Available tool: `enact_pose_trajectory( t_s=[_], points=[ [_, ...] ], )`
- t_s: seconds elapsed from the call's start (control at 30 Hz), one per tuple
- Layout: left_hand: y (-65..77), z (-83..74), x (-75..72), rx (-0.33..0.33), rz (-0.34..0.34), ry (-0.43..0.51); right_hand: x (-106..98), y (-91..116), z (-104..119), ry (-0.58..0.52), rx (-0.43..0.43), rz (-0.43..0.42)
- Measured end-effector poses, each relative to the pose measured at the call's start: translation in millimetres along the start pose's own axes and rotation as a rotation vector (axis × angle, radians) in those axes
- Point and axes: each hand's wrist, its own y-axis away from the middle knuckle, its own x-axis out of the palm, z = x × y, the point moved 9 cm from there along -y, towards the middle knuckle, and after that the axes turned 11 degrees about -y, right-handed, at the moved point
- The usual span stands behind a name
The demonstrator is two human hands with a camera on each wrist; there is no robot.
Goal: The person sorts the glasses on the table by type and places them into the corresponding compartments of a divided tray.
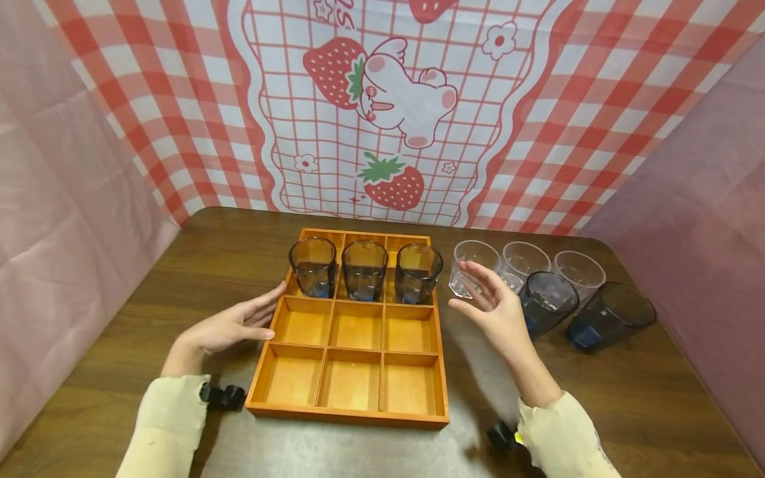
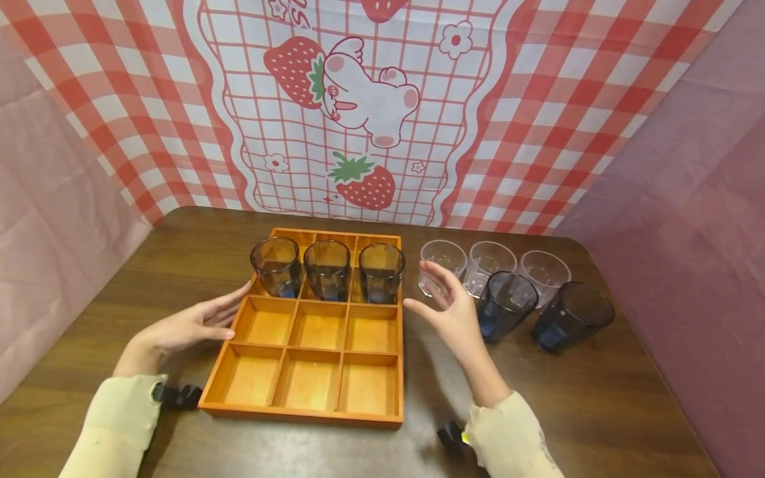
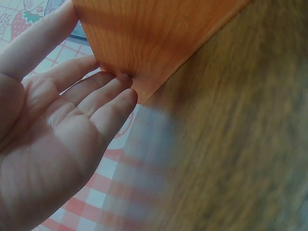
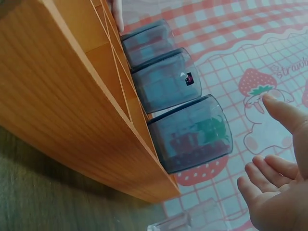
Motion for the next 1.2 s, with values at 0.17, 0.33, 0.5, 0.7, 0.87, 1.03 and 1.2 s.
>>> enact_pose_trajectory(
  t_s=[0.17,0.33,0.5,0.7,0.87,1.03,1.2],
  points=[
    [-0.7,-0.5,-0.2,0.004,0.001,0.001,-7.2,10.5,8.3,0.019,-0.023,-0.038],
    [0.1,-1.4,-0.1,0.002,0.001,0.003,-19.9,23.4,15.0,-0.012,-0.064,-0.140],
    [1.1,-1.2,0.3,-0.014,0.003,0.008,-38.5,40.2,20.8,-0.070,-0.116,-0.278],
    [1.1,0.3,0.5,-0.020,0.003,0.003,-68.8,62.9,32.4,-0.273,-0.312,-0.455],
    [1.4,0.9,0.2,-0.036,-0.001,0.015,-91.9,75.0,33.1,-0.278,-0.372,-0.588],
    [1.2,0.6,0.9,-0.030,0.002,0.013,-108.1,80.9,29.9,-0.136,-0.321,-0.721],
    [1.0,-0.5,1.0,-0.014,0.004,0.004,-115.7,82.6,31.8,0.045,-0.272,-0.790]
  ],
)
